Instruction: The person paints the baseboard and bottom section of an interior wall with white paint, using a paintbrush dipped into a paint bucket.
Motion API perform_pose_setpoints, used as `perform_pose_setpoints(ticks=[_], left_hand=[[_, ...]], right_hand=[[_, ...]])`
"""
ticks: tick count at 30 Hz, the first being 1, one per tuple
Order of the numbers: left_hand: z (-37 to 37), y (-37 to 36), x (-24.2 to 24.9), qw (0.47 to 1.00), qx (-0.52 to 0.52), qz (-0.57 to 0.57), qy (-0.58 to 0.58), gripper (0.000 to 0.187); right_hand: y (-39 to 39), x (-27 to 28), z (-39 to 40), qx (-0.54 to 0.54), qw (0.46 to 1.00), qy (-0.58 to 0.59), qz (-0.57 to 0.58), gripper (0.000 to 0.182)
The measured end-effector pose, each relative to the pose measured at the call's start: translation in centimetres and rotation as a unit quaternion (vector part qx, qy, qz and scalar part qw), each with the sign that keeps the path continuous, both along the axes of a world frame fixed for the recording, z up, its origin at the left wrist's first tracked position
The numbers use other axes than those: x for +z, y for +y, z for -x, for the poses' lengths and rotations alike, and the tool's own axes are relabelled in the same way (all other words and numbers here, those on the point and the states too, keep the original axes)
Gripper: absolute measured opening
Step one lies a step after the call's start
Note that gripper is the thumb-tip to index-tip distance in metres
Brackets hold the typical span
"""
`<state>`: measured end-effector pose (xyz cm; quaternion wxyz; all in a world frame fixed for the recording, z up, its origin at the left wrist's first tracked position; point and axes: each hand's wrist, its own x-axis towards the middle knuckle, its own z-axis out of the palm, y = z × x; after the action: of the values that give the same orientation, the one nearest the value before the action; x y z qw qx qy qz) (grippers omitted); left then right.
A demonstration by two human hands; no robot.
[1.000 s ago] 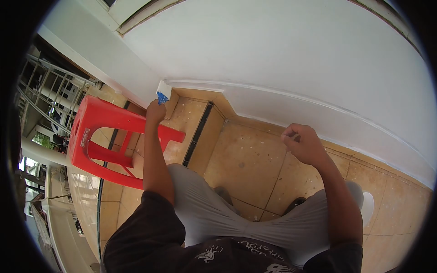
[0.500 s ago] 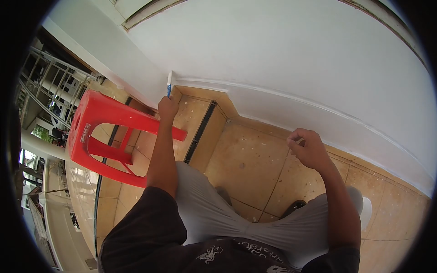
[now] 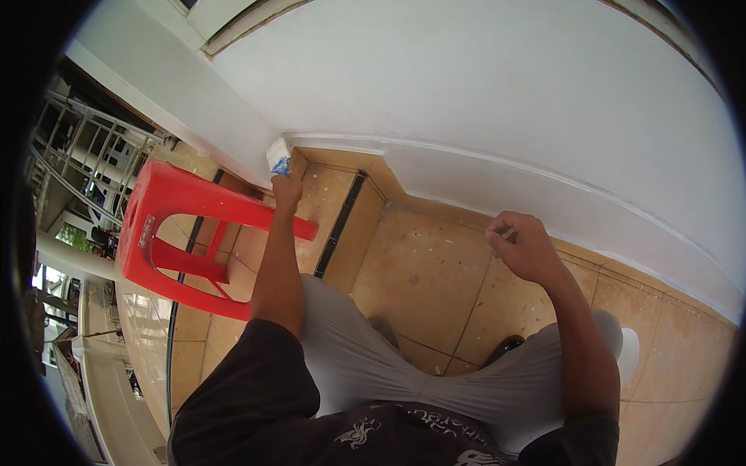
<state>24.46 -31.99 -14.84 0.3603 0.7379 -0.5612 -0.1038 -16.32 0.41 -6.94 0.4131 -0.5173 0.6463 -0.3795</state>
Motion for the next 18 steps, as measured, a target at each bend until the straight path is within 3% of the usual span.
perform_pose_setpoints(ticks=[2,4,7,11,14,17,18], left_hand=[[0.5,-0.6,-0.8,0.997,-0.013,-0.017,0.074,0.044],[-1.4,-4.2,-5.2,0.998,-0.041,0.014,0.049,0.036],[-1.4,-6.3,-6.5,0.996,-0.045,0.023,0.068,0.030],[1.8,-3.2,-1.7,0.982,-0.019,-0.081,0.168,0.031],[1.1,-5.7,-3.8,0.992,-0.022,-0.063,0.109,0.031],[3.2,-3.4,-1.5,0.989,-0.021,-0.077,0.121,0.024],[2.3,-5.0,-3.4,0.995,-0.045,-0.075,0.051,0.022]], right_hand=[[0.1,0.0,0.0,-0.002,1.000,0.003,-0.003,0.015],[0.1,-0.2,0.1,0.000,1.000,0.005,-0.005,0.015],[0.0,-0.6,0.2,0.002,1.000,0.004,-0.003,0.016],[-0.2,-1.2,0.3,0.003,1.000,0.016,0.000,0.017],[-0.2,-1.3,0.3,0.000,1.000,0.015,-0.011,0.017],[-0.3,-1.3,0.3,0.000,1.000,0.019,-0.017,0.017],[-0.4,-1.4,0.3,0.000,1.000,0.017,-0.018,0.017]])
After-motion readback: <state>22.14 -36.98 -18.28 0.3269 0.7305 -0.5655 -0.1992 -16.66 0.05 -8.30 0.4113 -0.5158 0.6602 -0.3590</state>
